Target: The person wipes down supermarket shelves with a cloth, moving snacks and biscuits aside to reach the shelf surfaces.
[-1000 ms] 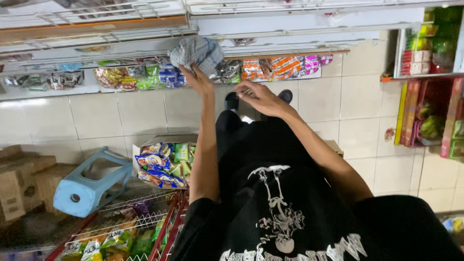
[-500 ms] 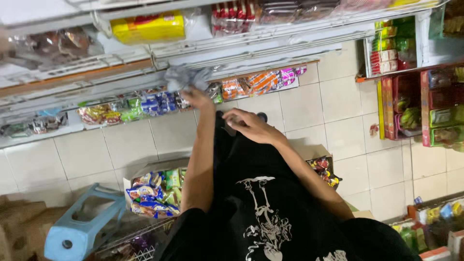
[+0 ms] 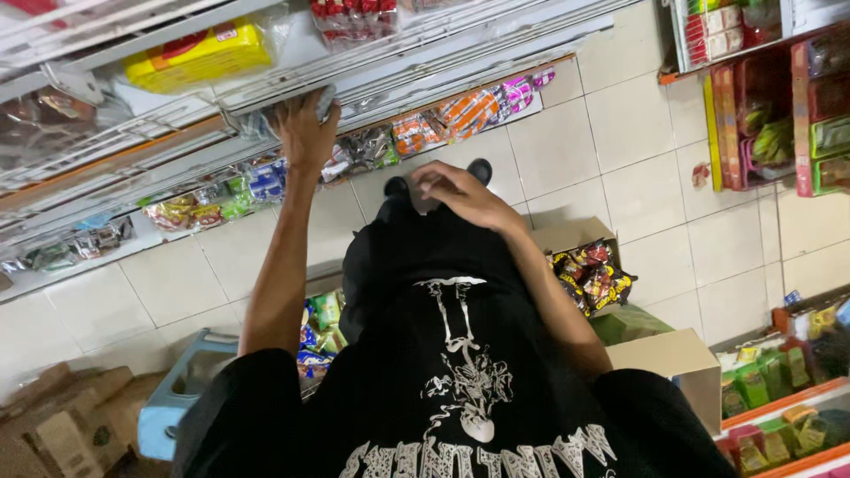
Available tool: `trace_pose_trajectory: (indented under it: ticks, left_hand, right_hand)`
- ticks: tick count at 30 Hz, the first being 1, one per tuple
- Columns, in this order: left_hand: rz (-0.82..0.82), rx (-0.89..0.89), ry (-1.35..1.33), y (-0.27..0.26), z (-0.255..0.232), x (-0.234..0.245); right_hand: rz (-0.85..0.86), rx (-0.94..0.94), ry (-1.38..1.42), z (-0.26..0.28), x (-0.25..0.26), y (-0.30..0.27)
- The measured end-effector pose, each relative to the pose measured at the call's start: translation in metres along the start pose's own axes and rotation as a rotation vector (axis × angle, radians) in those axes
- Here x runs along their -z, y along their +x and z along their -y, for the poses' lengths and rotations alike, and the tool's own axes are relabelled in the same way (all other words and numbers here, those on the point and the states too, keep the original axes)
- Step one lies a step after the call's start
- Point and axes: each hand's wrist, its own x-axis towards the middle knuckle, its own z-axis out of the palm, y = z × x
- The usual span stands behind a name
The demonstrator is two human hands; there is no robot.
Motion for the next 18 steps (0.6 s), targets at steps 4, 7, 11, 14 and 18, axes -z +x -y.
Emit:
trace_pose_trajectory:
  ticks: [4, 7, 11, 14, 18]
  left_hand:
    - [-0.004, -0.096, -0.048, 0.015, -0.034, -0.033]
    - [0.081, -0.206, -0.205, 0.025, -0.077, -0.073]
    - [-0.008, -0.194, -0.145, 0.029, -0.137, -0.093]
    - [0.064, -0.089, -0.159, 0.018, -0.125, -0.081]
    - [-0.026, -0.151, -0.279, 0.004, -0.054, -0.042]
  right_hand:
    - [-0.072, 0.136, -0.080, 0.019, 0.010, 0.012]
    - [-0.076, 0.096, -0.051, 0.017, 0.012, 0.011]
    - [-0.097, 0.123, -0.056, 0.014, 0.018, 0.007]
    - [-0.065, 0.058, 0.064, 0.003, 0.037, -0.004]
    - [-0.159, 0.104, 0.129, -0.012, 0.080, 0.009]
